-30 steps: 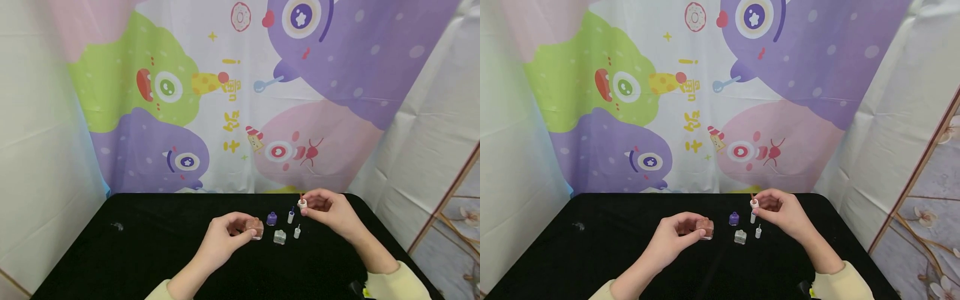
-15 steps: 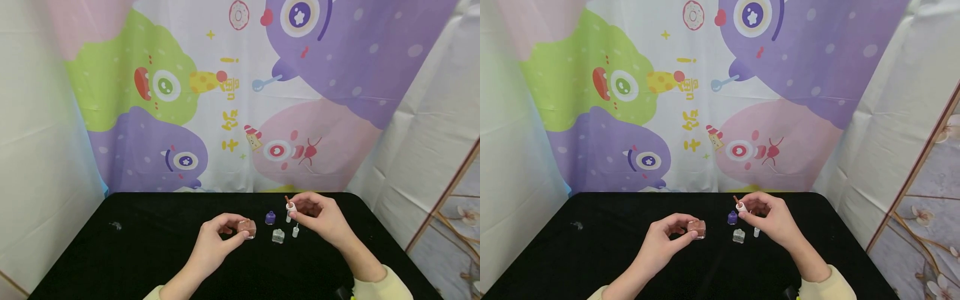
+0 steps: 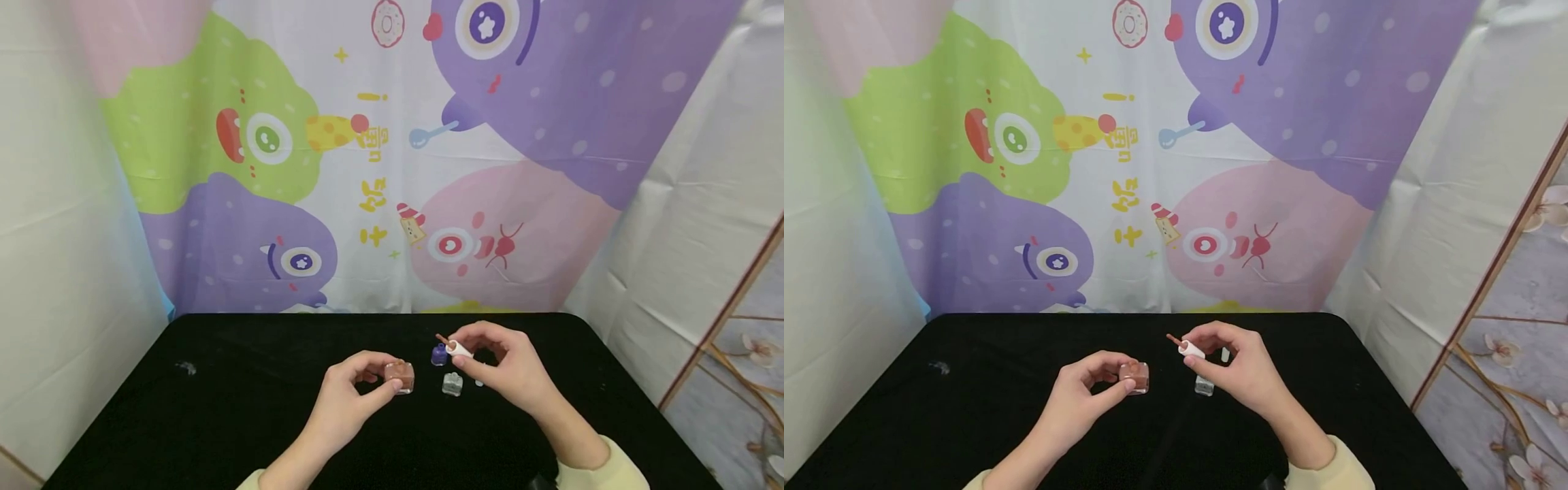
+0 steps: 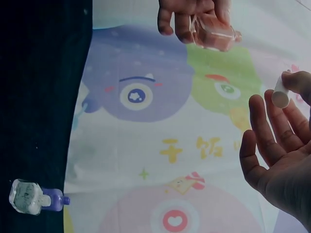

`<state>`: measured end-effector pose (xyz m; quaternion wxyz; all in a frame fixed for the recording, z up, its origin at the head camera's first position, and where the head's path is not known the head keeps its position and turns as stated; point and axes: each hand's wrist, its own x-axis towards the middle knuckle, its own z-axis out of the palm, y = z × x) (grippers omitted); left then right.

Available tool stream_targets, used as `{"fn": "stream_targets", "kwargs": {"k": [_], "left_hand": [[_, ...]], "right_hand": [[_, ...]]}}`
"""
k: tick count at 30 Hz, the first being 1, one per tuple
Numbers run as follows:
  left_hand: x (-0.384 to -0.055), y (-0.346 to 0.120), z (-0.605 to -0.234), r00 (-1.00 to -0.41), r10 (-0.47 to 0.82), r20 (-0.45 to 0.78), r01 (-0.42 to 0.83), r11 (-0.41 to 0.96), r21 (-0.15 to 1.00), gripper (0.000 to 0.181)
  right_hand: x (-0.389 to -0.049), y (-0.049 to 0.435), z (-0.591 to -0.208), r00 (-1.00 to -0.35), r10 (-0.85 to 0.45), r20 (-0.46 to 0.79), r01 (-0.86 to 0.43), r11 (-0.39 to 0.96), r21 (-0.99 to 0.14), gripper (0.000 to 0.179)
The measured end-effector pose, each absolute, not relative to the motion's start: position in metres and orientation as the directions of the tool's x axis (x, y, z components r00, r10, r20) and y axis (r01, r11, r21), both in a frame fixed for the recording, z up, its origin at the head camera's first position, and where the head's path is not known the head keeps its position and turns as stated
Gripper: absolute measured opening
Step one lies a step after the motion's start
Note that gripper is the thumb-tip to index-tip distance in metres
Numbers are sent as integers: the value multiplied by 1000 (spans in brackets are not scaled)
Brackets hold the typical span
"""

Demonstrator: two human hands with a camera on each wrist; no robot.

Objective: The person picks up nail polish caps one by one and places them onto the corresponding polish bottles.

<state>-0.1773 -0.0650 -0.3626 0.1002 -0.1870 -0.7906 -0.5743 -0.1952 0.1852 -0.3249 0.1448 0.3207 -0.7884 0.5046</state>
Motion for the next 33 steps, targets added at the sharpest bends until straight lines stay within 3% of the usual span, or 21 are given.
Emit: {"fn": "stream_targets", "kwargs": {"k": [33], "left_hand": [[-175, -59, -372, -904, 241, 355, 414, 274, 868, 23]], "right_hand": [[-196, 175, -322, -670, -481, 565, -729, 282, -624, 18]]}}
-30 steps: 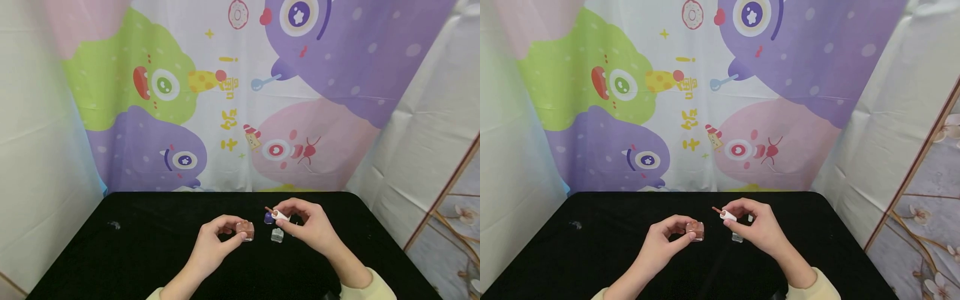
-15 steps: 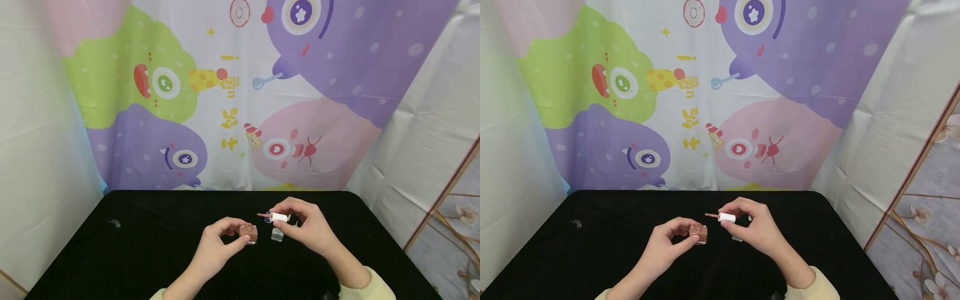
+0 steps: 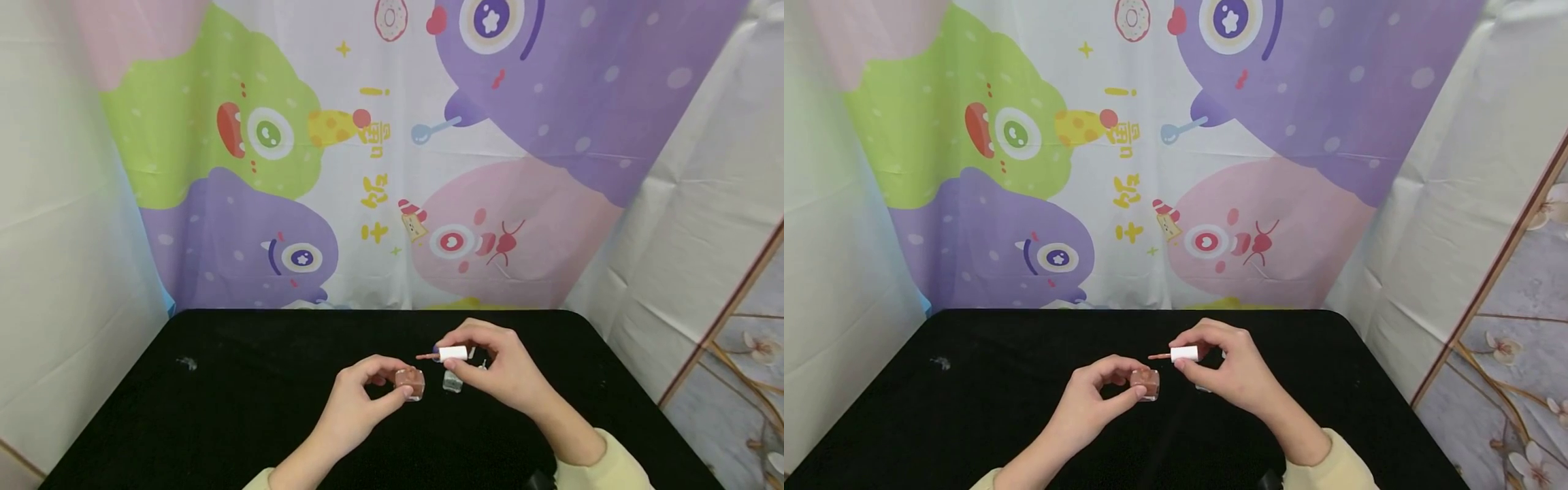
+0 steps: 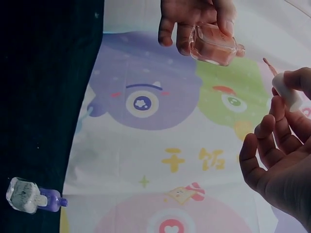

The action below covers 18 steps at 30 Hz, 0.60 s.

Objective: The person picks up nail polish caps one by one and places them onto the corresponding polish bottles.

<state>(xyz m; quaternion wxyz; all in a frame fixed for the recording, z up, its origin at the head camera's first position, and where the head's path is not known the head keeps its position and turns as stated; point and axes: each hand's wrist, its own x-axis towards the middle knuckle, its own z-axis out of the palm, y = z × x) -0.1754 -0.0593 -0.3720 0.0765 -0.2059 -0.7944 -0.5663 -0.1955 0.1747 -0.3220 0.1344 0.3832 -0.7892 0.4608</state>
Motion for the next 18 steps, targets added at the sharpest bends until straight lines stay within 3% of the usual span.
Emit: {"fn": "stream_targets", "kwargs": {"k": [18], "left_hand": [[-174, -57, -370, -891, 262, 371, 436, 263, 861, 21]], "right_hand": [[-196, 173, -314, -661, -517, 544, -747, 390, -538, 24]]}}
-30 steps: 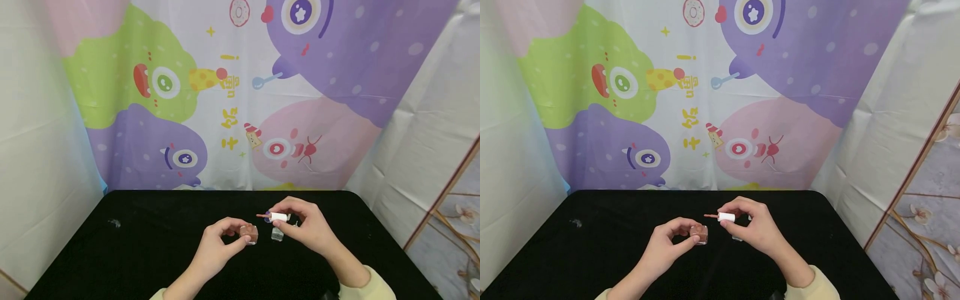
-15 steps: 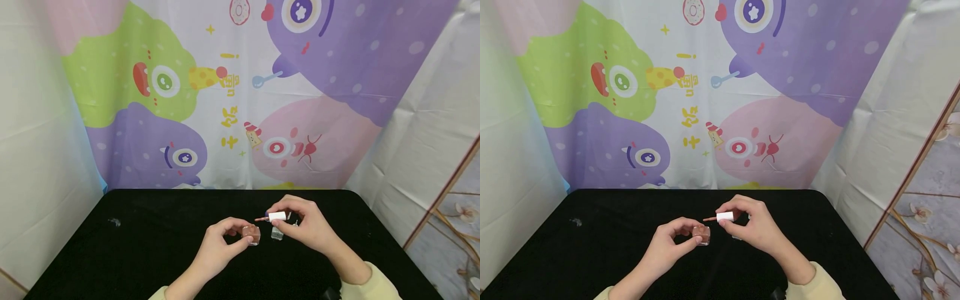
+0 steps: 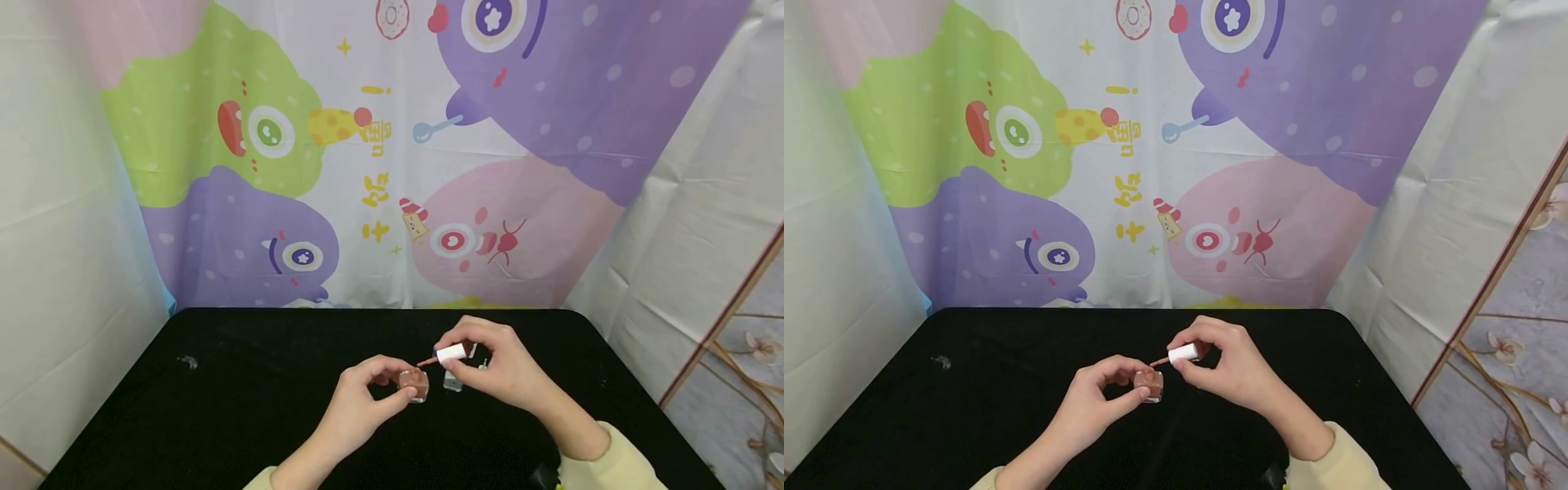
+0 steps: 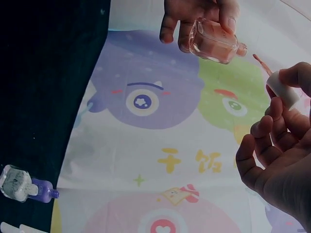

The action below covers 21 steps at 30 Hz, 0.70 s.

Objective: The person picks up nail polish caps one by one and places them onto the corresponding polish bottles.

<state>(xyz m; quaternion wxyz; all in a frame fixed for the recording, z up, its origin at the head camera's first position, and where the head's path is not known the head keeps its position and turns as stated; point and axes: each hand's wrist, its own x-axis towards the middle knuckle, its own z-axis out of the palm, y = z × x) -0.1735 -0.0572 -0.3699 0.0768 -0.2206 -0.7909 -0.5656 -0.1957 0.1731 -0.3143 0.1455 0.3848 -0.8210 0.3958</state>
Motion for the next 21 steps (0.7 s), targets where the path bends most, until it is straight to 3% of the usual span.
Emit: {"fn": "stream_targets", "kwargs": {"k": [21], "left_hand": [[-172, -59, -371, -870, 267, 414, 480, 268, 835, 22]], "right_hand": [[-196, 170, -310, -633, -582, 510, -769, 397, -500, 26]]}}
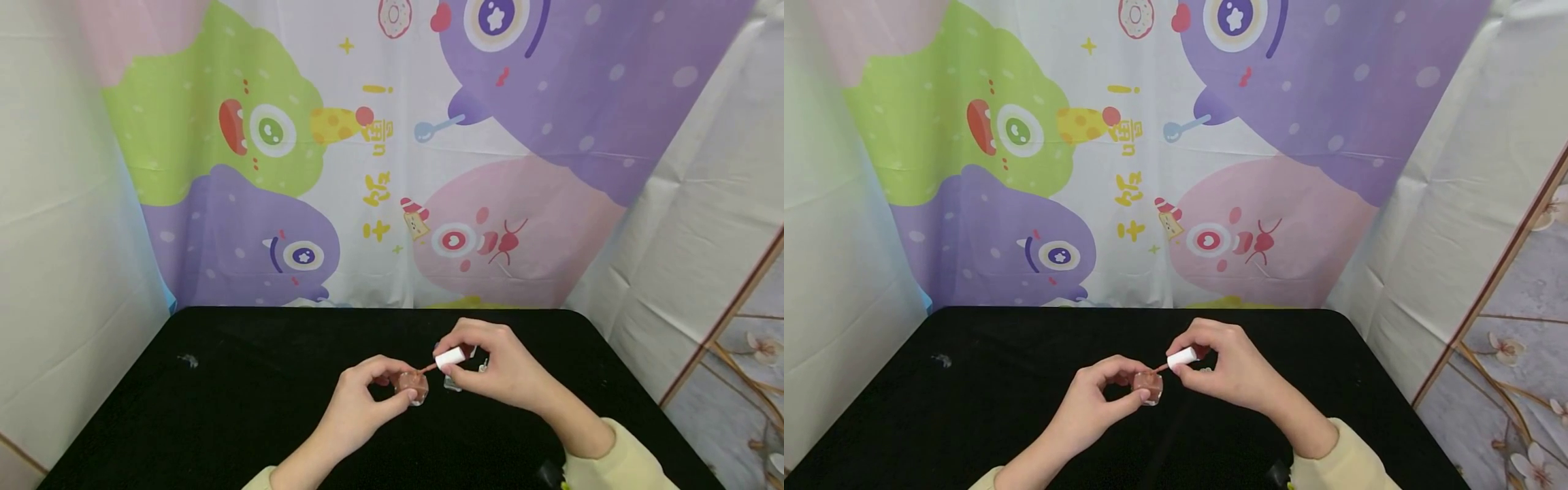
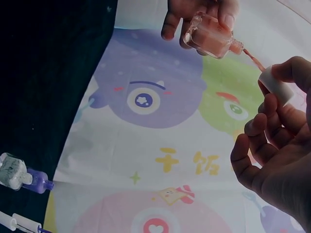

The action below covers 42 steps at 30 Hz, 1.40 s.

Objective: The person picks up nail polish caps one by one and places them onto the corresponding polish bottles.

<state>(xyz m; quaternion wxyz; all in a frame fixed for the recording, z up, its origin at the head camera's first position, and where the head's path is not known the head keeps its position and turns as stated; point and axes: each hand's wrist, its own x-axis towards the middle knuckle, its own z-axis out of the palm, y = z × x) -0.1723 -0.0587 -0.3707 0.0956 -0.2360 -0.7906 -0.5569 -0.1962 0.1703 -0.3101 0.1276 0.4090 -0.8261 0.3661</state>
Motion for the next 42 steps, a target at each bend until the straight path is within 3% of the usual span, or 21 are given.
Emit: {"fn": "stream_targets", "kwargs": {"k": [16, 42], "left_hand": [[-174, -59, -373, -847, 291, 445, 518, 261, 814, 21], [-172, -53, -373, -862, 268, 430, 493, 245, 835, 23]], "right_hand": [[-197, 167, -309, -574, -635, 517, -814, 372, -446, 25], [-200, 161, -321, -641, -617, 456, -729, 303, -614, 20]]}}
